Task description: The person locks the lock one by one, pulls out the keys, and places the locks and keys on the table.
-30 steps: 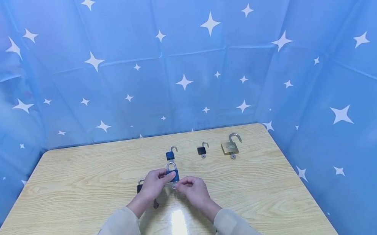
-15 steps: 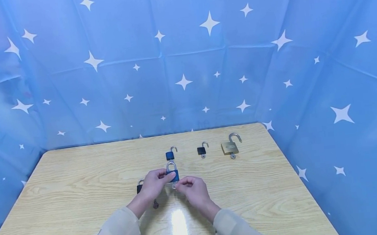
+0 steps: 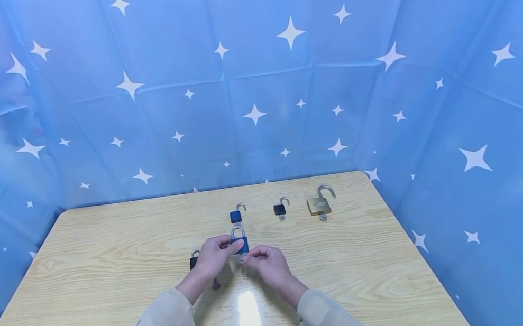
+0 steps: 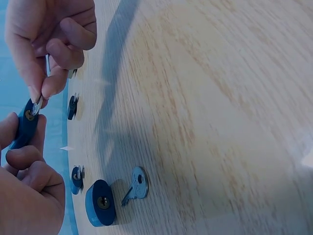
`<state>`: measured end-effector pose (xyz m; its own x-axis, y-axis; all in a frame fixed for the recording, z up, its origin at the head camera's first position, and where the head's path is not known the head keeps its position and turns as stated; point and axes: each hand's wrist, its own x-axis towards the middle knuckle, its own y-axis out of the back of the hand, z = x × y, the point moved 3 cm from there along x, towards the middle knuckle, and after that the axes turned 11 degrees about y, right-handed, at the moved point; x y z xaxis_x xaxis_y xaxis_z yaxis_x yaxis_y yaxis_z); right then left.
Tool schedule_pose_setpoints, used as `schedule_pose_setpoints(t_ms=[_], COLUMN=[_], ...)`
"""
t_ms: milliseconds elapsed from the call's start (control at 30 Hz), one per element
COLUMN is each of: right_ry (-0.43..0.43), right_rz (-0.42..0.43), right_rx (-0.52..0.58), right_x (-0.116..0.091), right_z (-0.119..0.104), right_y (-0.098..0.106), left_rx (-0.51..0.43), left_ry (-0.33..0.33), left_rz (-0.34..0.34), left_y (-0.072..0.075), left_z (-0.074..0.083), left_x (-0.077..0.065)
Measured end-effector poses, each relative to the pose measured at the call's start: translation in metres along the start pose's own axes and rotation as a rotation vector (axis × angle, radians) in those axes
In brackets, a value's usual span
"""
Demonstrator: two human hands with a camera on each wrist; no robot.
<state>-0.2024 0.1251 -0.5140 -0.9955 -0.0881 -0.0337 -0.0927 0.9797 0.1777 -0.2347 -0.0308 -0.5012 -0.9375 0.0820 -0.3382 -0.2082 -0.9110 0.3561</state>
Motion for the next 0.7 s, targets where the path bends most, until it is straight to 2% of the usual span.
schedule_pose_setpoints(t_ms=[333,700], right_ry=[0.012,0.001], right_rz=[0.061,0.029], right_rx=[-0.028,0.006], right_x=[-0.0012,-0.0006], right_z=[0.002,0.0051], right_y=[-0.0022,-0.0015], left_rx=[0.005,0.003], left_ry=[-0.024,-0.024], left_rz=[0.021,0.018], left_y=[-0.0004,-0.0013], left_z=[0.0009,0.0], left_x=[0.0018,0.0001])
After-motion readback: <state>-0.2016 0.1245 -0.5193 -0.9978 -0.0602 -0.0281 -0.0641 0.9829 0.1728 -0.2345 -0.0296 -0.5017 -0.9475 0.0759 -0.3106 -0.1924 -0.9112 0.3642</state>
